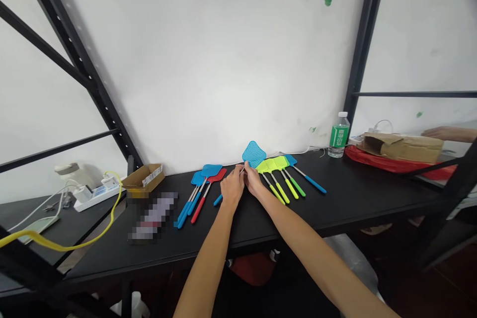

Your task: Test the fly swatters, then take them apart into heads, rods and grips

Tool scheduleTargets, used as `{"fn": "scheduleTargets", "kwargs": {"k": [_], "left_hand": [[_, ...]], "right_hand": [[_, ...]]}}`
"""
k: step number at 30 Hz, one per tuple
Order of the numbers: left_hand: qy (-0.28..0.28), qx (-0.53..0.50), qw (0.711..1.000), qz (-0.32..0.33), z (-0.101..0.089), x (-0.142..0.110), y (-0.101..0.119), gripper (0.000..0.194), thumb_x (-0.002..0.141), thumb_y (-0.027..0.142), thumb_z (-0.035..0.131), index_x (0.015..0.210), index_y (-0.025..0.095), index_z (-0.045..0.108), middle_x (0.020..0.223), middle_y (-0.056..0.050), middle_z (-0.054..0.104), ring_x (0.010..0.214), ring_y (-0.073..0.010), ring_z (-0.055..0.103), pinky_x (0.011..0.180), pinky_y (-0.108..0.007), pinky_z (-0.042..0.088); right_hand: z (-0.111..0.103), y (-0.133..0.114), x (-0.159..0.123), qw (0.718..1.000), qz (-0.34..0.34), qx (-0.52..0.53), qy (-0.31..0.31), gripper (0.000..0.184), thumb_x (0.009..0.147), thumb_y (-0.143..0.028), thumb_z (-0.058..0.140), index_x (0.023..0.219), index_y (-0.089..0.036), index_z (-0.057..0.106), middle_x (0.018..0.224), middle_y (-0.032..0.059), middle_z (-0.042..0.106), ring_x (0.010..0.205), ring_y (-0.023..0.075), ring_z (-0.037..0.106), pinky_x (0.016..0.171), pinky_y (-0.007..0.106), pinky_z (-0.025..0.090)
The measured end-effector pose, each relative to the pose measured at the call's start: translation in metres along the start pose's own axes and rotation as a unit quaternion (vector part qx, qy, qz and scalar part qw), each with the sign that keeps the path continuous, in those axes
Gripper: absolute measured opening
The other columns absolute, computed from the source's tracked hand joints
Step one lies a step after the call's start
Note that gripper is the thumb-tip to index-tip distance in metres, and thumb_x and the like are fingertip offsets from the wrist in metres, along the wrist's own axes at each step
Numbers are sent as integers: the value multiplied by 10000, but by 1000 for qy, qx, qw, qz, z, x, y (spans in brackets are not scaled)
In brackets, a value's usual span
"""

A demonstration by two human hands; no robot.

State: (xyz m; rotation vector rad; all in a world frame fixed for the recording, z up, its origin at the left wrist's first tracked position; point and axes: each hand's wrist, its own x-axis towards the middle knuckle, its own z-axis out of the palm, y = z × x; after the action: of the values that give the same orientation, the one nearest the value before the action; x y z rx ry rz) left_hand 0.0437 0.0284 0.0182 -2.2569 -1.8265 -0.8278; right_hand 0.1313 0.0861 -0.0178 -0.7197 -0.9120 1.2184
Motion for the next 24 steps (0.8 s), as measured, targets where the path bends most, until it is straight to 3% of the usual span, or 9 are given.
{"fn": "scheduleTargets", "kwargs": {"k": [13, 19, 24], "left_hand": [[-13, -11, 1000, 14, 5, 1, 5, 420, 1018, 396, 321, 1372, 346, 542, 1105, -74, 728, 942, -244, 678, 793, -331, 457], [-29, -5, 999, 32, 2, 3, 1, 431, 1014, 422, 330, 1373, 335, 552, 1078, -81, 734, 941, -246, 684, 787, -323, 462], [-35, 9, 998, 52, 1, 4, -3, 412, 1009, 434, 336, 1317, 327, 588, 1026, -84, 734, 923, -247, 684, 775, -317, 455]], "right_hand": [[-12, 14, 10, 970, -91, -183, 131, 538, 860, -693, 404, 616, -223, 500, 591, 12, 552, 599, 169, 537, 576, 275, 439], [-12, 4, 7, 959, -79, -218, 161, 535, 893, -655, 381, 674, -216, 592, 638, 50, 635, 665, 207, 596, 594, 285, 461], [-13, 0, 7, 948, -123, -229, 187, 581, 932, -628, 285, 632, -224, 574, 670, 62, 653, 656, 200, 620, 680, 293, 472]]}}
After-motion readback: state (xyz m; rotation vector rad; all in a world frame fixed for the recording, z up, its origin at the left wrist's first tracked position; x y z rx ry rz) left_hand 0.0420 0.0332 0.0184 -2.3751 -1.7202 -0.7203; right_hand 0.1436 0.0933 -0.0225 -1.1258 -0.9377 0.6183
